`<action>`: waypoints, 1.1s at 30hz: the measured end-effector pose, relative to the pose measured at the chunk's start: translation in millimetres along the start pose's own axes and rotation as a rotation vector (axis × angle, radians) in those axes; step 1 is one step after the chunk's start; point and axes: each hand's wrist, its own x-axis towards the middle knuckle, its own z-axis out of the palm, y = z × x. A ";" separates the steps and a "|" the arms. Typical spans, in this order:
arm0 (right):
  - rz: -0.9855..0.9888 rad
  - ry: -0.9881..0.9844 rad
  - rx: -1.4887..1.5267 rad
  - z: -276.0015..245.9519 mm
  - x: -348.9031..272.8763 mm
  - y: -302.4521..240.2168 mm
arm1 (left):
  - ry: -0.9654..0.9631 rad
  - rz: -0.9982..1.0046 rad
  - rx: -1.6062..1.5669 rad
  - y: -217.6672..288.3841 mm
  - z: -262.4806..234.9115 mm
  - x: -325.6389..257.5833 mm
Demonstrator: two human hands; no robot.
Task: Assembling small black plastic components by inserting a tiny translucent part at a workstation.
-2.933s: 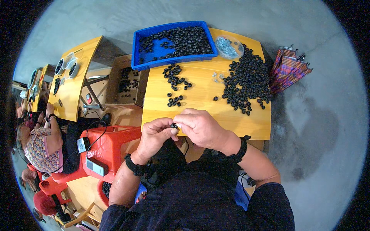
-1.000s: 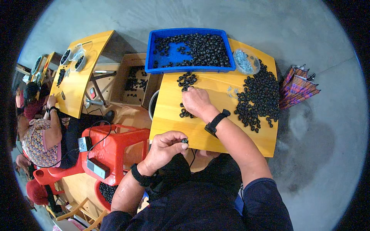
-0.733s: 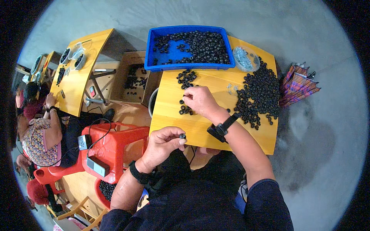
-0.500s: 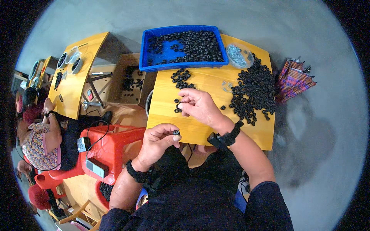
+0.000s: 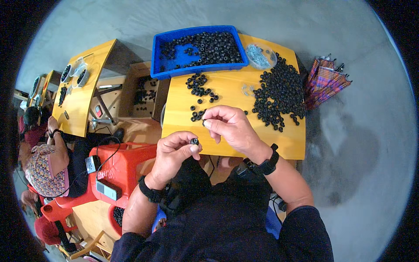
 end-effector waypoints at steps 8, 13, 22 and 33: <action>-0.009 0.012 -0.140 15.0 -22.5 -16.5 | -0.010 0.045 -0.033 -0.1 3.5 -0.7; -0.048 -0.007 -0.161 17.9 -25.7 -18.5 | -0.016 0.050 -0.020 -0.1 3.8 -1.5; -0.044 -0.045 -0.214 21.1 -27.4 -21.3 | -0.012 0.002 0.054 1.9 2.4 -0.8; -0.048 -0.046 -0.257 19.6 -25.5 -13.7 | -0.010 -0.016 0.025 -1.0 1.1 0.6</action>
